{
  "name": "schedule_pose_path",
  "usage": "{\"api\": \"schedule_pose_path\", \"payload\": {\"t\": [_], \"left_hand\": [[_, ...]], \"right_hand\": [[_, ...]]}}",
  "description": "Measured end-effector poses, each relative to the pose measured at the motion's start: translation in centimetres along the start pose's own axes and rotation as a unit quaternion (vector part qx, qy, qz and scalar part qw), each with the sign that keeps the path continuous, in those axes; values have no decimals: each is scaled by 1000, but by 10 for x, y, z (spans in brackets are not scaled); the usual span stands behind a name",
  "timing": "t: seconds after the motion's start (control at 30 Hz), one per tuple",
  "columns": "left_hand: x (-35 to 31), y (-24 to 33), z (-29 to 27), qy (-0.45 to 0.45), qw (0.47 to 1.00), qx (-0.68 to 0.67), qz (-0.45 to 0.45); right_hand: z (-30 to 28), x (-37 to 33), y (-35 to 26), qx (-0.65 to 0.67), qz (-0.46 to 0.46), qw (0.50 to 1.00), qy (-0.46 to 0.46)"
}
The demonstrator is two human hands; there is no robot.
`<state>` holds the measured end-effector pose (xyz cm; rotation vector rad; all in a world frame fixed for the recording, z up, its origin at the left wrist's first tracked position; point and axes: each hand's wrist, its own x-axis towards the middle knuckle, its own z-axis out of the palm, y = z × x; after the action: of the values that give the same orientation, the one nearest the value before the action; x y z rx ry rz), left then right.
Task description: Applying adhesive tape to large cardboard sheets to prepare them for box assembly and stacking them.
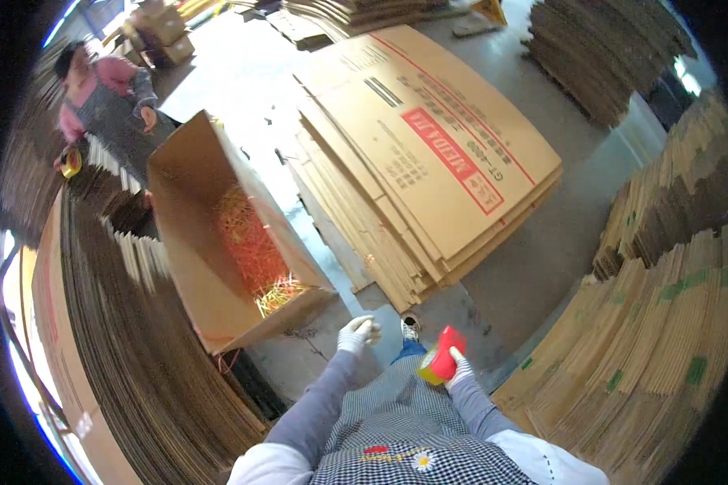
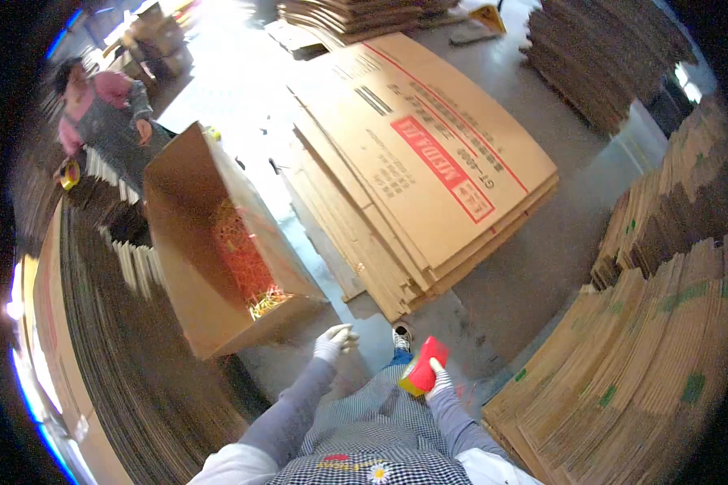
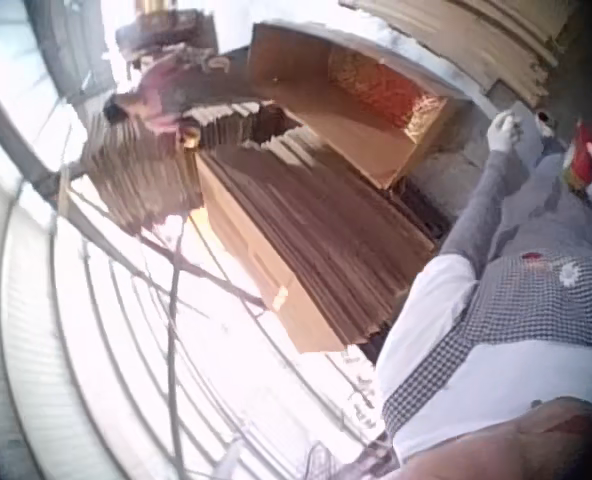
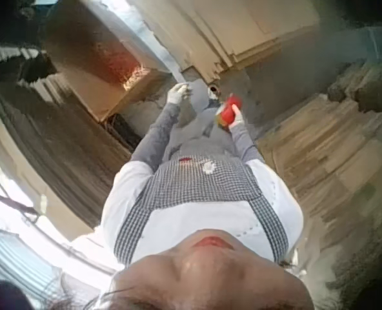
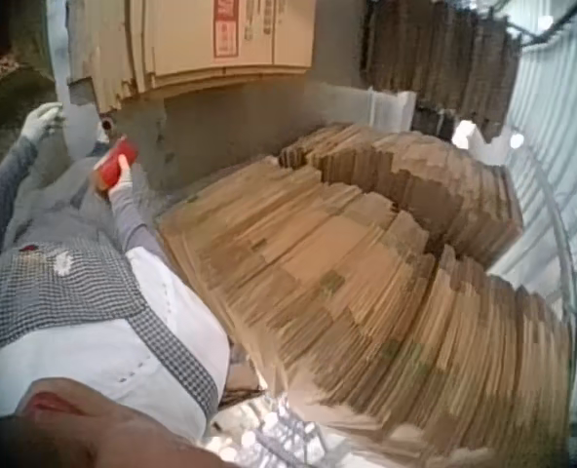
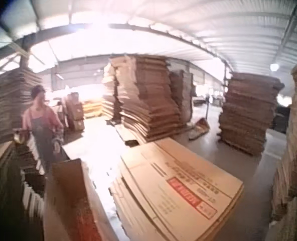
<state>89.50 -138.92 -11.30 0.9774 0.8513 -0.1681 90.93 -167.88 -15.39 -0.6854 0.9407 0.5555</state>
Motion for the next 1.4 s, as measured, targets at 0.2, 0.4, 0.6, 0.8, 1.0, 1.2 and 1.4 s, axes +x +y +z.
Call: {"api": "schedule_pose_path", "payload": {"t": [0.2,0.4,0.6,0.8,1.0,1.2,1.4], "left_hand": [[213,-52,138,17,984,-138,-112],[389,-120,152,192,978,56,-58],[381,-77,231,198,973,-27,-119],[282,-12,227,59,987,-148,-33],[119,32,247,83,985,-91,118],[-72,98,336,251,952,72,158],[-145,61,396,305,902,185,242]], "right_hand": [[-25,42,-128,-50,-91,994,41],[-64,80,-163,29,-131,985,112],[-103,98,-177,50,-111,980,159],[-82,181,-173,95,-97,990,-42],[6,238,-297,94,-127,984,-87],[49,251,-379,12,-44,992,-116],[33,173,-467,16,76,967,-242]]}}
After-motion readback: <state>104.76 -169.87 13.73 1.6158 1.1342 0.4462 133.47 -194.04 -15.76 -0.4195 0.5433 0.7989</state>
